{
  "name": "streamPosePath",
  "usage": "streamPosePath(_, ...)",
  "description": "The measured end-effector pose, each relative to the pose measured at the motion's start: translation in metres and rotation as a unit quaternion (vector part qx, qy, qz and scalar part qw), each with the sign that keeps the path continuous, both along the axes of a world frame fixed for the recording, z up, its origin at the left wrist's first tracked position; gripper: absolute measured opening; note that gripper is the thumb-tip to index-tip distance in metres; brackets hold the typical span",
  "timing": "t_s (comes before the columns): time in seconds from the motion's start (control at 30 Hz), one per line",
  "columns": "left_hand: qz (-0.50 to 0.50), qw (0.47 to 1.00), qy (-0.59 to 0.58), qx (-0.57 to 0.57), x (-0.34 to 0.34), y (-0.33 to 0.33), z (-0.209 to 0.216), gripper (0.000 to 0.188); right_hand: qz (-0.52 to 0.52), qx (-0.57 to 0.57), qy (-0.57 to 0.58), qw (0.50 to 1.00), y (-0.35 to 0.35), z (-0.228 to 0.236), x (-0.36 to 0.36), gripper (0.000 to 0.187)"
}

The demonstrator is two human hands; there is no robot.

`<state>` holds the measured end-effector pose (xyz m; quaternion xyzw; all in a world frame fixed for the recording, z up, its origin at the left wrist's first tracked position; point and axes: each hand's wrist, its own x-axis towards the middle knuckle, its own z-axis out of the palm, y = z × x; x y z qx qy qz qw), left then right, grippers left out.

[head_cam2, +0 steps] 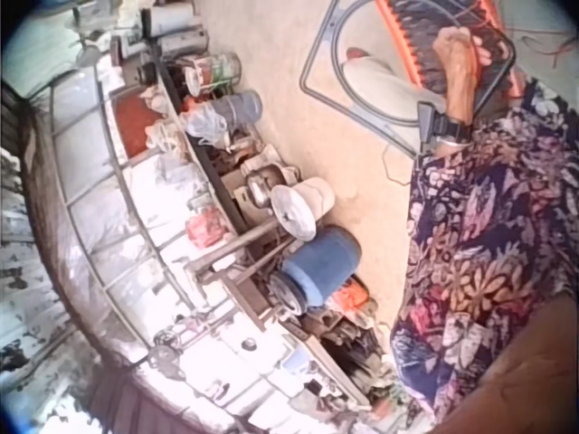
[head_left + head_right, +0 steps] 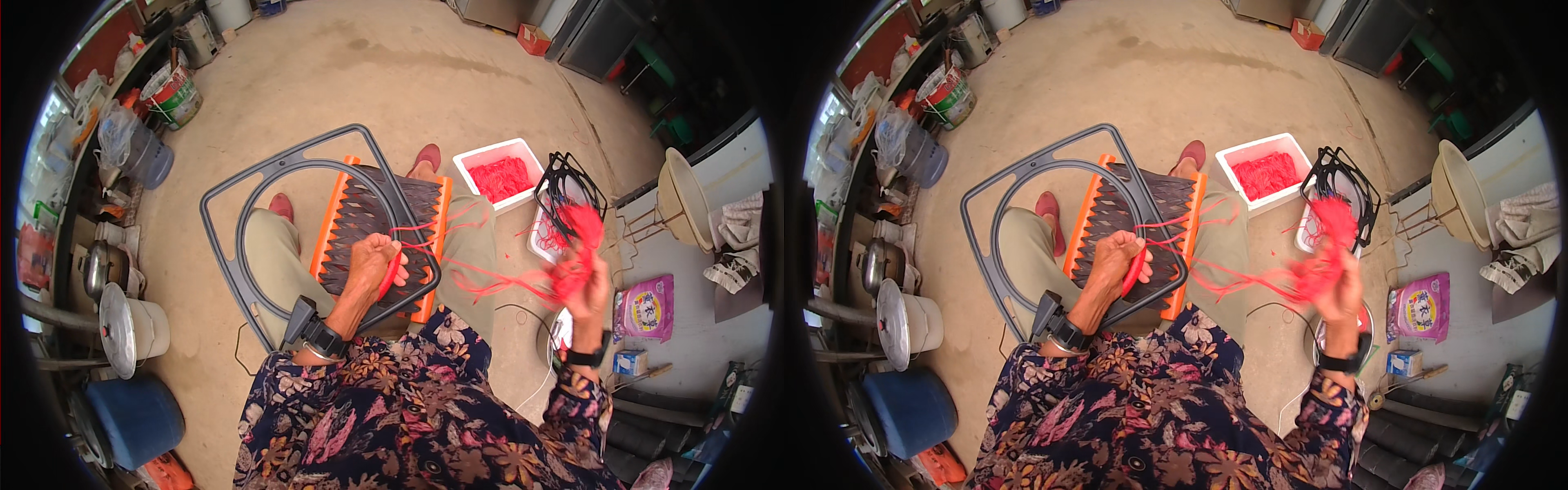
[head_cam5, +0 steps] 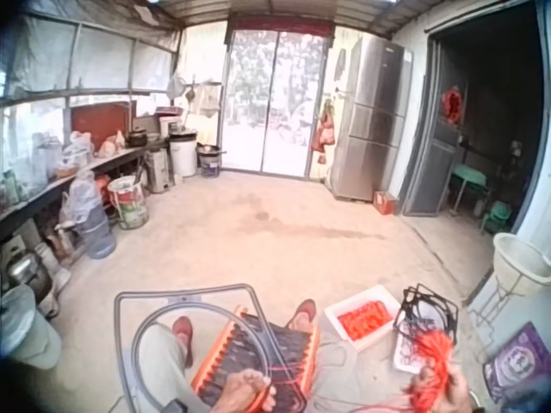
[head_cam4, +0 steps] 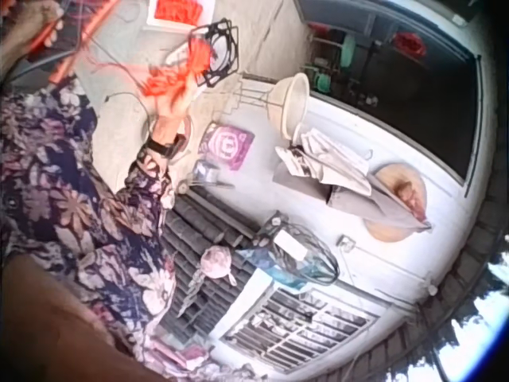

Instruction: The recorder is weaving a chair seat by wrapping red cord around a metal frame and interlocking it with existing plastic components.

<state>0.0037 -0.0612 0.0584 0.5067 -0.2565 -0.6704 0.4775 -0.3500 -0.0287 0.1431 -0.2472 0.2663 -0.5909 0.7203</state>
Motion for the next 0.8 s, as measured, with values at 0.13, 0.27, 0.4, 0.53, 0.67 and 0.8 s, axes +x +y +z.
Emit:
streamPosePath(0.13,0.006,1.0,0.003,-0.015,0.002,-0.003,0.002,0.013,-0.323,0.209,0.172,0.907,0.055,-0.049,-0.175,0.018)
streamPosePath(0.27,0.023,1.0,0.0,-0.016,0.003,-0.009,0.008,0.013,-0.442,0.281,0.292,0.8,0.159,-0.127,-0.335,0.024)
streamPosePath(0.4,0.053,0.998,0.037,-0.016,0.012,-0.006,0.007,0.013,-0.441,0.151,0.825,0.319,0.159,-0.176,-0.363,0.031)
streamPosePath(0.53,0.044,0.998,0.022,-0.03,0.005,-0.002,0.023,0.013,-0.34,0.211,0.305,0.864,0.047,-0.119,-0.137,0.027)
streamPosePath(0.67,0.033,0.997,0.056,-0.041,0.001,0.004,0.025,0.013,-0.055,0.172,0.236,0.955,0.01,-0.061,0.047,0.017)
streamPosePath(0.8,0.011,0.992,0.109,-0.06,-0.003,0.009,0.032,0.012,0.105,0.181,0.269,0.94,0.014,-0.058,0.113,0.014)
